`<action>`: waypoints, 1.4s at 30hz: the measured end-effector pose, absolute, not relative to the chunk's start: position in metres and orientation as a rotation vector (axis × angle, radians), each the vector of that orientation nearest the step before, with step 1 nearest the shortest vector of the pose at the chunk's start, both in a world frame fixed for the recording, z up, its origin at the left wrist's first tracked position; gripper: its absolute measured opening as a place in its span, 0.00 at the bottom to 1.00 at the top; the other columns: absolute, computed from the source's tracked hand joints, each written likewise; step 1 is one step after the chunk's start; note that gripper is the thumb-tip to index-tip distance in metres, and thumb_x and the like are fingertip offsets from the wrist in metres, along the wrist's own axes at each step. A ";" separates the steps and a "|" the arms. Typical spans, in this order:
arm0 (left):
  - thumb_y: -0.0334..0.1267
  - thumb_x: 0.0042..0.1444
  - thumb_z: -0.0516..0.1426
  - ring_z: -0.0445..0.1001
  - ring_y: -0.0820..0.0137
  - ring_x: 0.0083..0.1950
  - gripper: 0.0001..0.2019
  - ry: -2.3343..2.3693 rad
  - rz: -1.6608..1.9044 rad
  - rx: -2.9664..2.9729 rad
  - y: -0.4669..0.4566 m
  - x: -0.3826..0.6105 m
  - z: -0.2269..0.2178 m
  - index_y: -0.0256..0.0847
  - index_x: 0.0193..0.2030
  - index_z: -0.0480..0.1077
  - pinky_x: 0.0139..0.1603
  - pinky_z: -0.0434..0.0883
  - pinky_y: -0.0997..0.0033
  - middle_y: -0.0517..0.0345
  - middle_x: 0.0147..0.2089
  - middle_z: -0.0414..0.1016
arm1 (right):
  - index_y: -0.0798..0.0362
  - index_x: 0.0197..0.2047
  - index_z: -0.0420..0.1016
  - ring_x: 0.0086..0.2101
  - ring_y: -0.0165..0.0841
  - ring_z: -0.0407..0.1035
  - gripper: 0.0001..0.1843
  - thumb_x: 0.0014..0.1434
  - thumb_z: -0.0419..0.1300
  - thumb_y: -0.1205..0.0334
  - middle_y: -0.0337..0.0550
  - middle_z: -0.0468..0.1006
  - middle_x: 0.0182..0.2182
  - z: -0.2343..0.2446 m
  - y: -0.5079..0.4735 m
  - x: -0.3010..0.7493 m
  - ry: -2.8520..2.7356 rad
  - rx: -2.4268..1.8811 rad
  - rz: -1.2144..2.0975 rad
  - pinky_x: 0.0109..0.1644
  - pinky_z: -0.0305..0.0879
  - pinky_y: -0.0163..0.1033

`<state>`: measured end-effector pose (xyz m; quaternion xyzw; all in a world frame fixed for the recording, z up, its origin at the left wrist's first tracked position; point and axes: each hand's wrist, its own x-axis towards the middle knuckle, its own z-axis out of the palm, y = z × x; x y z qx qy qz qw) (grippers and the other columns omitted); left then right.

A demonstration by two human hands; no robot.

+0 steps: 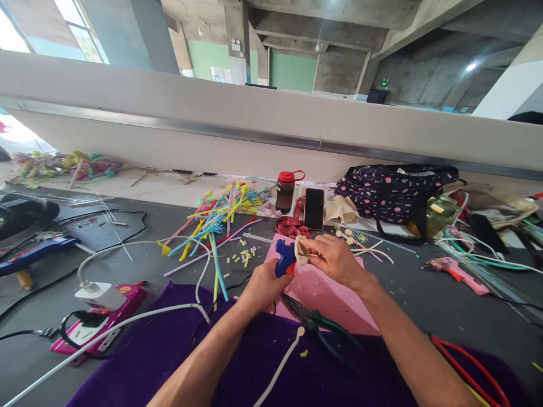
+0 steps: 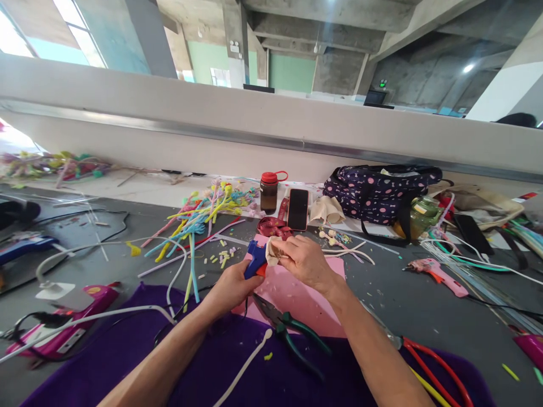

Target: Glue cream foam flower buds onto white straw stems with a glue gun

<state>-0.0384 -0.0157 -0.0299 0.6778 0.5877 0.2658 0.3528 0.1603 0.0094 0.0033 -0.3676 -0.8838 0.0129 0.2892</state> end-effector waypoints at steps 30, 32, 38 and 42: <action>0.39 0.46 0.55 0.63 0.74 0.23 0.06 1.573 0.776 1.781 -0.026 -0.028 -0.017 0.39 0.29 0.65 0.25 0.56 0.76 0.65 0.20 0.64 | 0.52 0.30 0.74 0.22 0.29 0.61 0.12 0.50 0.60 0.51 0.37 0.71 0.21 0.007 0.028 0.200 -1.489 -1.211 0.703 0.25 0.58 0.34; 0.40 0.47 0.54 0.63 0.74 0.22 0.06 1.571 0.777 1.742 -0.023 -0.031 -0.020 0.40 0.29 0.65 0.24 0.56 0.76 0.65 0.20 0.64 | 0.53 0.29 0.74 0.21 0.28 0.61 0.11 0.47 0.63 0.53 0.36 0.70 0.20 0.009 0.030 0.206 -1.316 -1.108 0.974 0.23 0.58 0.33; 0.42 0.48 0.55 0.60 0.77 0.16 0.09 1.438 0.835 1.485 -0.019 -0.033 -0.023 0.41 0.31 0.61 0.18 0.56 0.78 0.68 0.16 0.63 | 0.52 0.30 0.74 0.21 0.28 0.64 0.12 0.47 0.63 0.52 0.38 0.72 0.22 0.006 0.035 0.200 -1.149 -0.983 1.266 0.23 0.61 0.33; 0.41 0.48 0.55 0.52 0.80 0.13 0.09 1.259 0.904 1.249 -0.021 -0.033 -0.018 0.41 0.31 0.58 0.14 0.51 0.80 0.72 0.14 0.57 | 0.52 0.32 0.73 0.19 0.27 0.63 0.13 0.48 0.62 0.51 0.38 0.72 0.23 0.005 0.035 0.196 -1.105 -0.965 1.327 0.21 0.60 0.33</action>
